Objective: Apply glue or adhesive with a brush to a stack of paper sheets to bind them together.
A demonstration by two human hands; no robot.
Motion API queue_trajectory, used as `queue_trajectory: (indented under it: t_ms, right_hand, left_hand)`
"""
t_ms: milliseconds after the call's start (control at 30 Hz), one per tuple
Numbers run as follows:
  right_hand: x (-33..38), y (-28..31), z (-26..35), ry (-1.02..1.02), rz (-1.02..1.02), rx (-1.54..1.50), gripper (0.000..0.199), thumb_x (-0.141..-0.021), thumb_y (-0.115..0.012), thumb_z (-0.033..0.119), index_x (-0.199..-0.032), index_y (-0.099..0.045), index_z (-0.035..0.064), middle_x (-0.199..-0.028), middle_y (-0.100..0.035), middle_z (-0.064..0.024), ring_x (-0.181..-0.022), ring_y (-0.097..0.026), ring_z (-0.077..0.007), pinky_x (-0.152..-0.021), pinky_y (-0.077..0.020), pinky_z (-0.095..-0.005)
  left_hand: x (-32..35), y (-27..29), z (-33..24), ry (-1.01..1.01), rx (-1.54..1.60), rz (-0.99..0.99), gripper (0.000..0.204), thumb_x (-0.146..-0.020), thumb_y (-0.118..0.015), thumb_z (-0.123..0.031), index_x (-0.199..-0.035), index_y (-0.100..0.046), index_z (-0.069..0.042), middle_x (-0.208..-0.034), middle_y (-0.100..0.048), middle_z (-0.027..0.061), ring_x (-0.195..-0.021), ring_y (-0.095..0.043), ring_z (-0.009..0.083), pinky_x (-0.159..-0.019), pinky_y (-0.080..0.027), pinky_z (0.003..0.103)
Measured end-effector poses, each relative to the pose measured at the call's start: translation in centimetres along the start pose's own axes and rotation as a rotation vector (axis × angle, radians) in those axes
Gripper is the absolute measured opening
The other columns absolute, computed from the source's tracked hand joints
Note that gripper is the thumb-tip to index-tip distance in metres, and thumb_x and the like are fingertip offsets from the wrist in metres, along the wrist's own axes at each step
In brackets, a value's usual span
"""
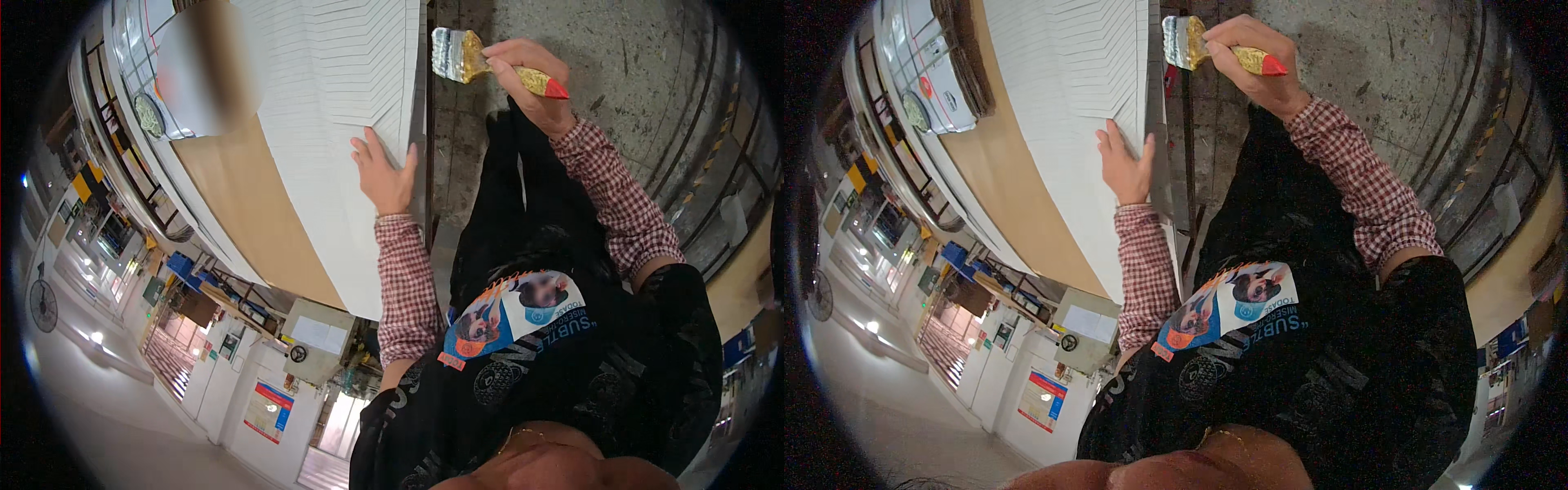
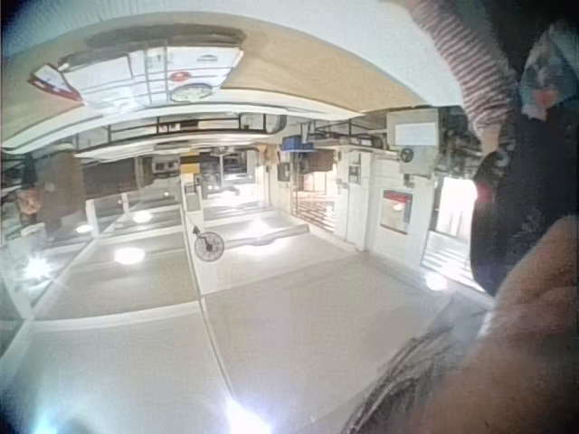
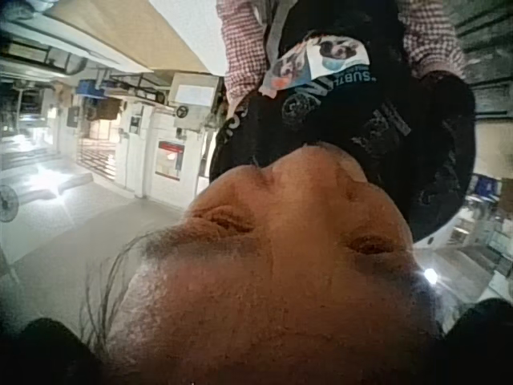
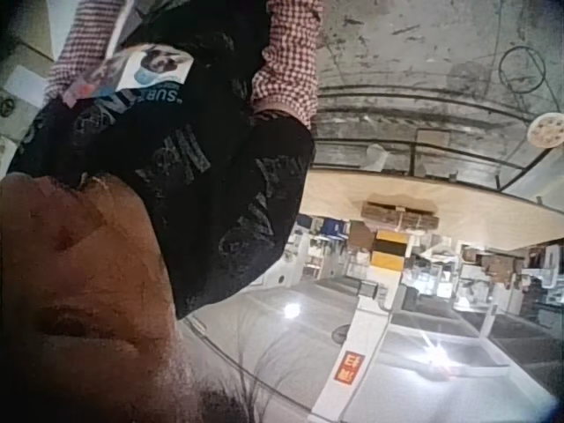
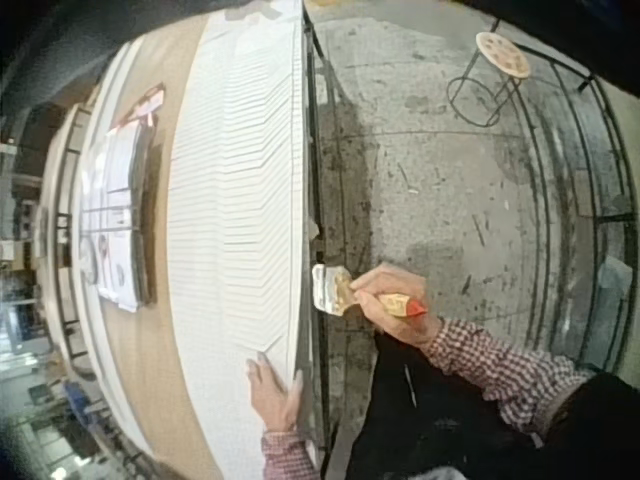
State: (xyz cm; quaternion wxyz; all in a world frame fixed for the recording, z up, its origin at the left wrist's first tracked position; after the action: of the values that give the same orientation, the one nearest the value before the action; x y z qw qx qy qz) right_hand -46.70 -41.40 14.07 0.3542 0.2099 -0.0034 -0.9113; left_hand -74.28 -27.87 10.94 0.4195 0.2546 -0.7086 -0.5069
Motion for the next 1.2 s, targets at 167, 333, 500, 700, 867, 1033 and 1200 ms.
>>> queue_trajectory:
  t_ms: [167,333,500,700,867,1033,1200]
  right_hand:
    - [-0.8,-0.8,-0.4,-0.024,0.045,-0.038,0.005,-0.086,-0.061,0.003,-0.087,-0.065,0.0005,-0.097,-0.067,-0.0104,-0.083,-0.063,-0.0175,-0.071,-0.0498,-0.0282]
    - [-0.7,-1.3,-0.3,0.047,0.013,-0.056,0.005,-0.086,-0.061,0.004,-0.088,-0.065,0.0007,-0.097,-0.068,-0.0102,-0.082,-0.063,-0.0171,-0.07,-0.0499,-0.0272]
    - [0.7,-1.6,-0.4,-0.052,0.09,-0.073,0.005,-0.085,-0.063,0.003,-0.087,-0.065,0.0004,-0.095,-0.068,-0.0105,-0.081,-0.064,-0.0174,-0.07,-0.0503,-0.0271]
    - [0.5,-2.0,0.3,0.056,0.074,0.001,0.005,-0.084,-0.062,0.002,-0.087,-0.065,-0.0002,-0.092,-0.068,-0.0113,-0.081,-0.065,-0.0177,-0.07,-0.0504,-0.0284]
    - [2.1,-1.6,1.1,-0.073,0.11,-0.021,0.005,-0.084,-0.062,0.003,-0.086,-0.065,-0.0006,-0.092,-0.068,-0.0119,-0.081,-0.065,-0.0185,-0.071,-0.0508,-0.0292]
    - [3.3,-0.3,1.5,-0.081,0.035,-0.04,0.004,-0.084,-0.061,0.002,-0.083,-0.064,-0.0009,-0.091,-0.068,-0.0118,-0.079,-0.064,-0.0183,-0.07,-0.0505,-0.0293]
    - [4.1,-0.4,1.5,-0.061,0.051,0.043,0.011,-0.085,-0.063,0.011,-0.086,-0.066,0.0007,-0.087,-0.069,-0.0092,-0.078,-0.066,-0.0156,-0.068,-0.0531,-0.0277]
  left_hand:
    - [-0.8,1.9,0.5,-0.029,0.162,0.031,0.074,-0.078,-0.068,-0.043,-0.135,-0.045,-0.002,-0.134,-0.042,0.0324,-0.124,-0.042,0.0478,-0.101,-0.039,0.042]
    - [-0.9,2.2,-0.2,-0.046,0.282,0.063,0.073,-0.077,-0.068,-0.042,-0.133,-0.046,-0.001,-0.129,-0.046,0.0334,-0.126,-0.043,0.0418,-0.103,-0.038,0.04]
    - [-1.6,2.3,-0.6,-0.067,0.236,0.062,0.074,-0.077,-0.068,-0.043,-0.134,-0.046,-0.001,-0.128,-0.046,0.0355,-0.124,-0.044,0.0429,-0.102,-0.038,0.04]
    - [-1.6,1.8,-1.4,-0.059,0.138,0.067,0.078,-0.076,-0.066,-0.049,-0.134,-0.045,-0.001,-0.128,-0.045,0.0361,-0.118,-0.047,0.0484,-0.095,-0.043,0.044]
    - [-1.4,0.7,-1.9,-0.079,-0.021,-0.019,0.084,-0.074,-0.066,-0.054,-0.136,-0.043,-0.001,-0.13,-0.044,0.0354,-0.117,-0.047,0.0502,-0.091,-0.046,0.047]
    - [1.4,-2.4,-1.4,0.059,-0.184,-0.216,0.113,-0.068,-0.07,-0.063,-0.147,-0.016,-0.002,-0.146,-0.012,0.037,-0.131,-0.018,0.0576,-0.104,-0.026,0.059]
    - [2.8,-2.9,0.3,0.022,-0.229,-0.112,0.113,-0.07,-0.07,-0.06,-0.147,-0.013,0.0,-0.144,-0.009,0.0398,-0.131,-0.014,0.0597,-0.105,-0.023,0.061]
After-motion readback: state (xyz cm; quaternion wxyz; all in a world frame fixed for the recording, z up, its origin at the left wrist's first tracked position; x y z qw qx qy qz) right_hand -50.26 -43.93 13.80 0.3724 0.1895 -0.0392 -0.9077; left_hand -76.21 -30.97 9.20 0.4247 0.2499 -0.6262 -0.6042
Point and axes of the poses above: each hand's wrist, its own x-axis away from the middle knuckle, its own y-axis out of the back of the hand, z = x × y, the point moved 9 cm from there along -x, towards the middle knuckle
